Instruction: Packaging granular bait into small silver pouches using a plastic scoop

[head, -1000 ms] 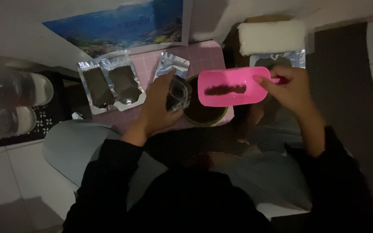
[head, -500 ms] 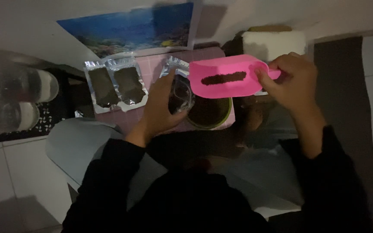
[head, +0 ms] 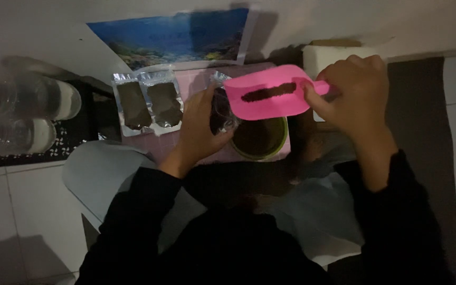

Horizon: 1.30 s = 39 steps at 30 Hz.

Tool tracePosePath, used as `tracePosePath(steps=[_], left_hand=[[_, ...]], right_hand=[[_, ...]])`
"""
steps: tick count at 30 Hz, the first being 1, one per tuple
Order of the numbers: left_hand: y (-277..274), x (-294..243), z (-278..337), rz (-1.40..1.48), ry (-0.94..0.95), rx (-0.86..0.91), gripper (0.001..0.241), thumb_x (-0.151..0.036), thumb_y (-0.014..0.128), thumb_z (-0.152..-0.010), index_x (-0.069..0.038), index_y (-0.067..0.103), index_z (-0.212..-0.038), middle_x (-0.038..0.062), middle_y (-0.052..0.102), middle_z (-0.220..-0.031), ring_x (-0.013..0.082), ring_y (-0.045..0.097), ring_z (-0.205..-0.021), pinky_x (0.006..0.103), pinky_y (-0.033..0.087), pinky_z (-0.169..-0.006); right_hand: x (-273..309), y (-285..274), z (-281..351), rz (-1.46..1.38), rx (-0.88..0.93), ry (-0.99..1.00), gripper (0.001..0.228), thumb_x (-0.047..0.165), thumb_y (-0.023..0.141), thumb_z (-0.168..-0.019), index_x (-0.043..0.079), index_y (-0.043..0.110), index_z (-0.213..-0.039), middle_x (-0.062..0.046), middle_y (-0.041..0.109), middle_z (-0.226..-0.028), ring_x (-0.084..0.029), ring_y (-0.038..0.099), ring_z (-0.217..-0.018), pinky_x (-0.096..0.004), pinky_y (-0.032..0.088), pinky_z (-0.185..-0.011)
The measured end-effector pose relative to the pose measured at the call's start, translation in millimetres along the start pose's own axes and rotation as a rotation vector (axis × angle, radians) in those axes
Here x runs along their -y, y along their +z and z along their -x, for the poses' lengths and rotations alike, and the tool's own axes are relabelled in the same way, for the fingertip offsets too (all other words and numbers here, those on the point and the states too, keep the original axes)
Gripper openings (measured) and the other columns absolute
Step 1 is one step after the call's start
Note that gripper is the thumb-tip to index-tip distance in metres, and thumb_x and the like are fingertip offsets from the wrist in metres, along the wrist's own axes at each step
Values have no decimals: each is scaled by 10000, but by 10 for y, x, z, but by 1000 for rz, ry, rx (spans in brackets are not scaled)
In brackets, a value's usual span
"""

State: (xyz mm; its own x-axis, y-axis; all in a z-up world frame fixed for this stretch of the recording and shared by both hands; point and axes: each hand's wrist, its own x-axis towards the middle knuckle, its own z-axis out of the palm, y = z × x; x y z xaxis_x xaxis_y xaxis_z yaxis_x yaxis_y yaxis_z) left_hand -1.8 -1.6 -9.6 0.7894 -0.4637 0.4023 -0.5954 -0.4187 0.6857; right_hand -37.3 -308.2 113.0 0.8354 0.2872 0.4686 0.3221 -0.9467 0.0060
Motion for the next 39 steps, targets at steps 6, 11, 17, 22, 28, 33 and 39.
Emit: tracePosePath(steps=[6, 11, 17, 22, 28, 33, 39], left_hand=[[-41, -74, -54, -21, -23, -35, 950, -316, 823, -862, -16, 290, -1590, 206, 616, -1311, 377, 593, -1129, 481, 422, -1035], [-16, -48, -22, -26, -14, -33, 940, -276, 830, -834, 8, 315, -1567, 231, 574, -1367, 399, 562, -1179, 485, 417, -1045], [-26, -51, -31, -10, -24, -9, 954, -276, 825, -828, -13, 301, -1580, 212, 583, -1351, 395, 575, -1149, 485, 428, -1028], [-48, -92, -73, 5, -44, -22, 912, -257, 832, -838, -1, 325, -1552, 221, 605, -1295, 395, 592, -1142, 489, 427, -1012], [-6, -60, -25, -20, -14, -48, 941, -270, 836, -825, 16, 313, -1553, 212, 607, -1284, 384, 578, -1125, 486, 405, -1044], [3, -52, -41, -31, -21, -27, 960, -307, 836, -803, 3, 319, -1551, 219, 607, -1308, 399, 588, -1133, 504, 410, -1021], [-41, -119, -64, -20, 10, -49, 888, -266, 832, -834, 16, 359, -1531, 186, 626, -1231, 366, 587, -1080, 475, 416, -1018]], right_hand=[[51, -32, -50, 54, 0, -55, 287, 259, 928, -1019, 105, 739, -867, 9, 596, -720, -196, 501, -706, -358, 365, -865], [75, -65, -68, 200, 27, -61, 351, 378, 902, -1042, 155, 712, -850, 17, 588, -747, -172, 476, -714, -356, 365, -878], [110, -100, -93, 193, 5, -104, 342, 361, 903, -1052, 155, 708, -861, 30, 615, -787, -181, 511, -787, -354, 375, -922], [168, -124, -92, 274, -12, -120, 413, 453, 925, -1095, 185, 705, -870, 36, 651, -803, -155, 493, -754, -351, 361, -914], [253, -201, -126, 167, -37, -119, 403, 340, 951, -1045, 141, 673, -831, 35, 584, -782, -176, 484, -777, -365, 367, -909], [253, -245, -108, 229, 49, -89, 306, 354, 898, -1024, 168, 703, -879, 32, 652, -848, -173, 521, -816, -364, 364, -921], [272, -204, -83, 191, 18, -92, 324, 333, 906, -1023, 150, 694, -858, 32, 643, -817, -165, 511, -788, -362, 355, -897]])
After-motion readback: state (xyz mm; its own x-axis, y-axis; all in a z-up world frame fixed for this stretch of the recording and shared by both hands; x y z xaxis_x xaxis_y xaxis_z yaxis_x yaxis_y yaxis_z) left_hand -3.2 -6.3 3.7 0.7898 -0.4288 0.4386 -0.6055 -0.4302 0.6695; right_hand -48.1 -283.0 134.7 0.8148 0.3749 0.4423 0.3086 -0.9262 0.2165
